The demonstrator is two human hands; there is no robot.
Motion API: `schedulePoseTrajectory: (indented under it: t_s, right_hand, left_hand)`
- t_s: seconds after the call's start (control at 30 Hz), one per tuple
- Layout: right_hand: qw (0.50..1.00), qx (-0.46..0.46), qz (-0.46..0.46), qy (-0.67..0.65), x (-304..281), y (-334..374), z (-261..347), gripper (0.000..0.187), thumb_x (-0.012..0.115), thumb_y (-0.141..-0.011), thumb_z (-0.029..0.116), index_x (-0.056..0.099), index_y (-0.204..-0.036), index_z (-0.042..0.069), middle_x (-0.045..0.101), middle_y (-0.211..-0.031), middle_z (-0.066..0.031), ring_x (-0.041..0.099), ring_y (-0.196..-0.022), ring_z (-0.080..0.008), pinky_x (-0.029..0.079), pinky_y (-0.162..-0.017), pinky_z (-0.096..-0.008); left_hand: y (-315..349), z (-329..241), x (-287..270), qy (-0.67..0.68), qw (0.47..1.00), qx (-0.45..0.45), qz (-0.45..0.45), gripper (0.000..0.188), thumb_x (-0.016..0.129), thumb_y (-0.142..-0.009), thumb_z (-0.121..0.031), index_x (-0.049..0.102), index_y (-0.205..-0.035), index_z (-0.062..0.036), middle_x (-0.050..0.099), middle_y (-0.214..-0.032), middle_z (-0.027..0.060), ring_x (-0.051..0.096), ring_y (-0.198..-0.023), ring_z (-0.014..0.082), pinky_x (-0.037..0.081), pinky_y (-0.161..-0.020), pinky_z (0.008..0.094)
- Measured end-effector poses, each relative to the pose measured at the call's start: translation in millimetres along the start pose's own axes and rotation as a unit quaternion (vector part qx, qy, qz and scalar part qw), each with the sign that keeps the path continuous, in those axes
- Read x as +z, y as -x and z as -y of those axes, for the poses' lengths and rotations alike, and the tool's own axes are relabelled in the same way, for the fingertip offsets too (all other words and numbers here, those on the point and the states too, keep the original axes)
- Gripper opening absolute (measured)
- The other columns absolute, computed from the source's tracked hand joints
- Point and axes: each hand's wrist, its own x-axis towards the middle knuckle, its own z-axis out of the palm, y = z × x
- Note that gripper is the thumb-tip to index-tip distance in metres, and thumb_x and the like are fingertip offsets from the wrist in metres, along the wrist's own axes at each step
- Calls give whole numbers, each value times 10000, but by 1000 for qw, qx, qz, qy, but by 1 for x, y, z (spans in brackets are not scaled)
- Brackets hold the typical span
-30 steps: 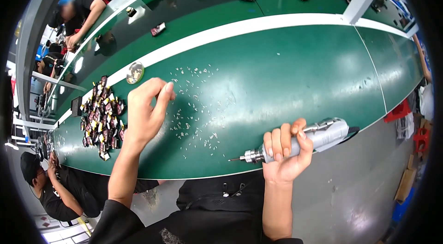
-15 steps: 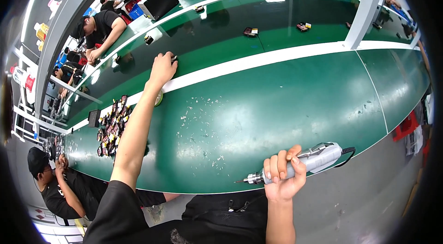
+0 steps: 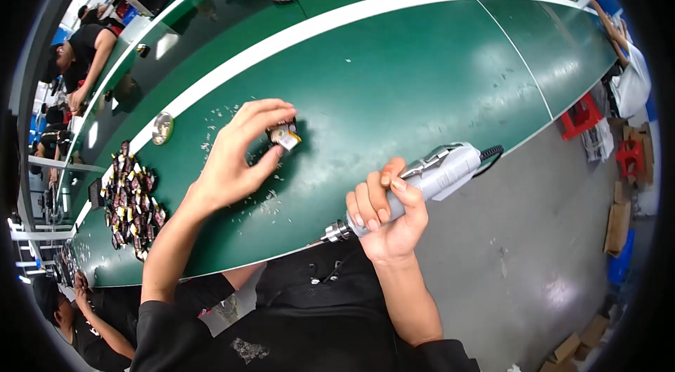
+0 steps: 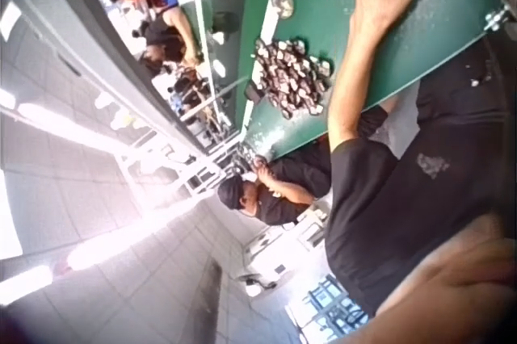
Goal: The recorder is assembling small electronic housing units using an electric screwdriver at a manufacturing workbench.
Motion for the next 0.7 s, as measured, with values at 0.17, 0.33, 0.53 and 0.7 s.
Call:
schedulePoseTrajectory:
  t_s: [0.17, 0.33, 0.53, 0.7]
  right_hand:
    - [999, 4, 11, -33, 0, 19, 11, 120, 430, -917, 177, 453, -867, 70, 371, -515, 13, 366, -399, -88, 374, -480, -270]
    - [999, 2, 24, -24, -4, 33, 14, 126, 420, -919, 181, 457, -880, 67, 381, -519, 9, 369, -396, -89, 370, -471, -269]
    - [999, 26, 21, -14, -4, 37, 5, 125, 409, -919, 184, 463, -888, 75, 390, -523, 11, 367, -393, -90, 370, -465, -270]
    - [999, 43, 11, -9, -6, 39, -4, 128, 407, -911, 188, 466, -885, 77, 384, -517, 5, 364, -392, -105, 376, -470, -283]
  left_hand:
    - [26, -36, 44, 21, 992, 55, 115, 473, 598, -708, 80, 544, -1173, 16, 518, -1231, 154, 491, -1162, 343, 421, -951, 416]
    - [28, -46, 54, -29, 990, 67, 119, 459, 601, -727, 68, 541, -1182, 40, 512, -1289, 166, 493, -1195, 342, 431, -958, 411]
    - [32, -46, 65, -63, 995, 50, 55, 439, 661, -696, 51, 578, -1127, 44, 551, -1241, 169, 537, -1150, 337, 485, -919, 387]
    - [31, -43, 61, -93, 994, 52, 38, 398, 671, -686, 54, 592, -1076, 38, 596, -1140, 158, 579, -1056, 327, 511, -850, 379]
